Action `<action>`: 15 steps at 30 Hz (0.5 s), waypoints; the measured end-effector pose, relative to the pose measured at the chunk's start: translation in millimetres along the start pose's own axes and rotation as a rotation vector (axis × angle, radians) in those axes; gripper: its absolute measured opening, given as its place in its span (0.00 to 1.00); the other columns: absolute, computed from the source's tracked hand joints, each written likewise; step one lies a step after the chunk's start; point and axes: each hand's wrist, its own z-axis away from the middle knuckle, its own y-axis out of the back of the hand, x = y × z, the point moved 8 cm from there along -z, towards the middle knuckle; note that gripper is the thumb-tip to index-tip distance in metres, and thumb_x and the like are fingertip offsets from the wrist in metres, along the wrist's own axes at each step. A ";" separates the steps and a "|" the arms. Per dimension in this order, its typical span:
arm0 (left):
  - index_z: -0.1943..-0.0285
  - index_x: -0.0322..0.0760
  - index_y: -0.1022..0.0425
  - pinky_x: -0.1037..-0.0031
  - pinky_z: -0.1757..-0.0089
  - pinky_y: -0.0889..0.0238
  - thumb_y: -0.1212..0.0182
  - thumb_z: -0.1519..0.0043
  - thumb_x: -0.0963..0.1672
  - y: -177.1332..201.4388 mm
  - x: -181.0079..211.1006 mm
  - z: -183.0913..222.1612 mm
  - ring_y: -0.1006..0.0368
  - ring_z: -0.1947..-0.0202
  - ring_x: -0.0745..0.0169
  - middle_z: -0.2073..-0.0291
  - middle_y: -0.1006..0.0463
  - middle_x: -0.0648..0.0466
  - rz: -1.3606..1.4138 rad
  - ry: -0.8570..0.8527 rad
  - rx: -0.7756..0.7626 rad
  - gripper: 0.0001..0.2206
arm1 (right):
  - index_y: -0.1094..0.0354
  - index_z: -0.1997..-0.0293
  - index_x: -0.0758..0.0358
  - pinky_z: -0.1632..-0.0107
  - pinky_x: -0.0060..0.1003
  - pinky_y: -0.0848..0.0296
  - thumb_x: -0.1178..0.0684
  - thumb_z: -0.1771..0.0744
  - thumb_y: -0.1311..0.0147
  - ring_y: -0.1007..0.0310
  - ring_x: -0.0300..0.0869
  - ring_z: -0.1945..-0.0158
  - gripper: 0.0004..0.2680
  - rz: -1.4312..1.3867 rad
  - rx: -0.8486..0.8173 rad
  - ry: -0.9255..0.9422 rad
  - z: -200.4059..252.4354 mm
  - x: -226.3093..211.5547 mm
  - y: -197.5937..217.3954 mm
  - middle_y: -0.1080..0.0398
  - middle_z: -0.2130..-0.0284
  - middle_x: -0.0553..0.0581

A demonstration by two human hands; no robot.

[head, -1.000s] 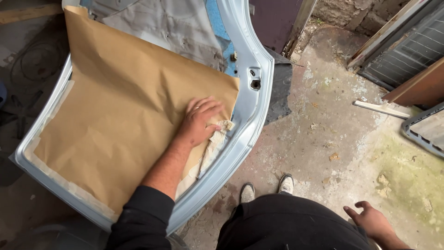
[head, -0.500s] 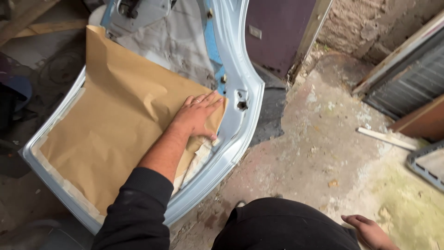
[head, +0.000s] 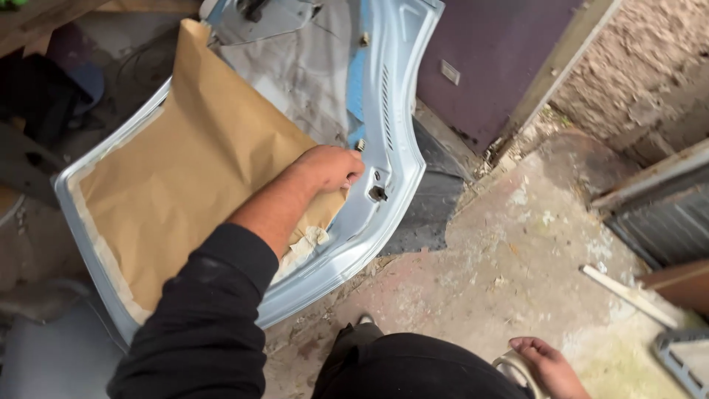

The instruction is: Masking the inner panel of a car door with paper and masking tape.

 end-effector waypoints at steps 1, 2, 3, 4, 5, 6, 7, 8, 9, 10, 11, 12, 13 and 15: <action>0.74 0.46 0.26 0.68 0.57 0.32 0.34 0.42 0.40 2.7 -2.7 -2.4 0.26 0.66 0.64 0.69 0.21 0.68 0.011 0.016 0.009 0.08 | 0.28 0.38 0.92 0.45 0.61 0.25 0.63 0.26 0.52 0.20 0.76 0.53 0.14 0.020 -0.008 0.001 -4.2 -5.4 -3.1 0.22 0.52 0.91; 0.68 0.47 0.23 0.68 0.56 0.31 0.30 0.42 0.40 -0.1 -7.9 -4.7 0.24 0.65 0.64 0.68 0.18 0.67 0.054 0.046 -0.047 0.07 | 0.27 0.40 0.91 0.49 0.59 0.25 0.64 0.26 0.50 0.21 0.75 0.56 0.13 0.035 0.021 -0.023 -9.0 -8.5 -4.2 0.22 0.55 0.90; 0.61 0.47 0.20 0.68 0.55 0.30 0.26 0.42 0.40 -3.0 -13.9 -7.7 0.22 0.64 0.65 0.68 0.15 0.66 0.097 0.074 -0.104 0.08 | 0.26 0.41 0.91 0.52 0.57 0.26 0.64 0.26 0.49 0.21 0.73 0.59 0.12 0.048 0.051 -0.048 -13.8 -10.5 -6.6 0.22 0.57 0.89; 0.61 0.47 0.20 0.68 0.55 0.30 0.26 0.42 0.40 -2.8 -16.3 -8.5 0.22 0.64 0.65 0.68 0.15 0.66 0.109 0.086 -0.096 0.08 | 0.26 0.41 0.91 0.52 0.57 0.26 0.64 0.26 0.49 0.21 0.73 0.59 0.12 0.066 0.045 -0.047 -26.9 -10.6 -2.3 0.22 0.57 0.89; 0.61 0.47 0.21 0.67 0.54 0.29 0.27 0.41 0.41 -6.8 -15.7 -9.4 0.21 0.63 0.64 0.67 0.15 0.65 0.105 0.059 -0.143 0.07 | 0.26 0.43 0.91 0.49 0.54 0.28 0.64 0.27 0.47 0.22 0.69 0.56 0.11 0.043 0.057 -0.054 -38.7 -7.4 1.7 0.22 0.58 0.86; 0.61 0.48 0.22 0.66 0.53 0.29 0.27 0.40 0.42 -10.6 -15.6 -10.5 0.21 0.62 0.64 0.66 0.14 0.65 0.102 0.030 -0.189 0.07 | 0.26 0.44 0.91 0.47 0.51 0.30 0.64 0.27 0.45 0.23 0.64 0.54 0.11 0.020 0.069 -0.062 -51.1 -4.4 5.5 0.23 0.58 0.83; 0.61 0.48 0.22 0.66 0.53 0.29 0.27 0.40 0.42 -12.0 -18.8 -10.3 0.21 0.62 0.64 0.66 0.14 0.65 0.114 0.032 -0.194 0.07 | 0.26 0.44 0.91 0.47 0.51 0.30 0.64 0.27 0.45 0.23 0.64 0.54 0.11 0.028 0.073 -0.071 -58.9 -4.7 10.4 0.23 0.58 0.83; 0.59 0.47 0.23 0.65 0.54 0.30 0.27 0.40 0.42 -11.4 -20.0 -10.8 0.21 0.62 0.61 0.65 0.14 0.65 0.132 0.001 -0.180 0.08 | 0.23 0.45 0.90 0.43 0.48 0.31 0.64 0.28 0.43 0.22 0.61 0.51 0.11 0.102 0.086 -0.029 -67.1 -9.6 15.5 0.20 0.56 0.79; 0.58 0.47 0.24 0.63 0.55 0.31 0.26 0.40 0.43 -8.8 -20.6 -15.5 0.21 0.61 0.59 0.65 0.13 0.65 0.149 -0.038 -0.160 0.09 | 0.20 0.46 0.89 0.40 0.45 0.32 0.64 0.29 0.42 0.21 0.57 0.47 0.11 0.173 0.103 0.019 -76.2 -17.5 21.8 0.17 0.54 0.75; 0.58 0.47 0.24 0.63 0.55 0.31 0.26 0.40 0.43 -12.1 -18.0 -13.7 0.21 0.61 0.59 0.65 0.13 0.65 0.159 -0.044 -0.161 0.09 | 0.20 0.46 0.89 0.40 0.45 0.32 0.64 0.29 0.42 0.21 0.57 0.47 0.11 0.179 0.113 0.015 -74.6 -13.9 28.4 0.17 0.54 0.75; 0.56 0.48 0.24 0.62 0.58 0.30 0.31 0.40 0.41 -10.1 -20.9 -11.7 0.23 0.65 0.56 0.65 0.16 0.61 0.184 -0.026 -0.169 0.08 | 0.17 0.48 0.86 0.42 0.45 0.32 0.62 0.30 0.37 0.22 0.56 0.50 0.11 0.237 0.181 -0.015 -82.4 -18.1 35.3 0.17 0.58 0.74; 0.53 0.50 0.24 0.60 0.61 0.30 0.36 0.40 0.39 -8.5 -23.5 -9.5 0.25 0.68 0.53 0.66 0.19 0.57 0.209 -0.008 -0.178 0.10 | 0.15 0.49 0.84 0.44 0.45 0.31 0.60 0.31 0.33 0.23 0.55 0.52 0.11 0.295 0.251 -0.043 -89.7 -22.7 42.7 0.18 0.63 0.73; 0.53 0.50 0.24 0.60 0.61 0.30 0.36 0.40 0.39 -17.8 -30.0 -11.1 0.25 0.68 0.53 0.66 0.19 0.57 0.225 -0.004 -0.180 0.10 | 0.15 0.49 0.84 0.44 0.45 0.31 0.60 0.31 0.33 0.23 0.55 0.52 0.11 0.310 0.253 -0.051 -96.0 -25.1 49.7 0.18 0.63 0.73; 0.53 0.46 0.26 0.54 0.59 0.31 0.37 0.48 0.38 -20.1 -38.8 -15.7 0.24 0.64 0.42 0.68 0.19 0.51 0.170 -0.044 0.054 0.15 | 0.15 0.48 0.82 0.48 0.43 0.32 0.59 0.29 0.36 0.25 0.52 0.55 0.11 0.321 0.228 -0.023 -109.0 -30.3 63.4 0.19 0.63 0.70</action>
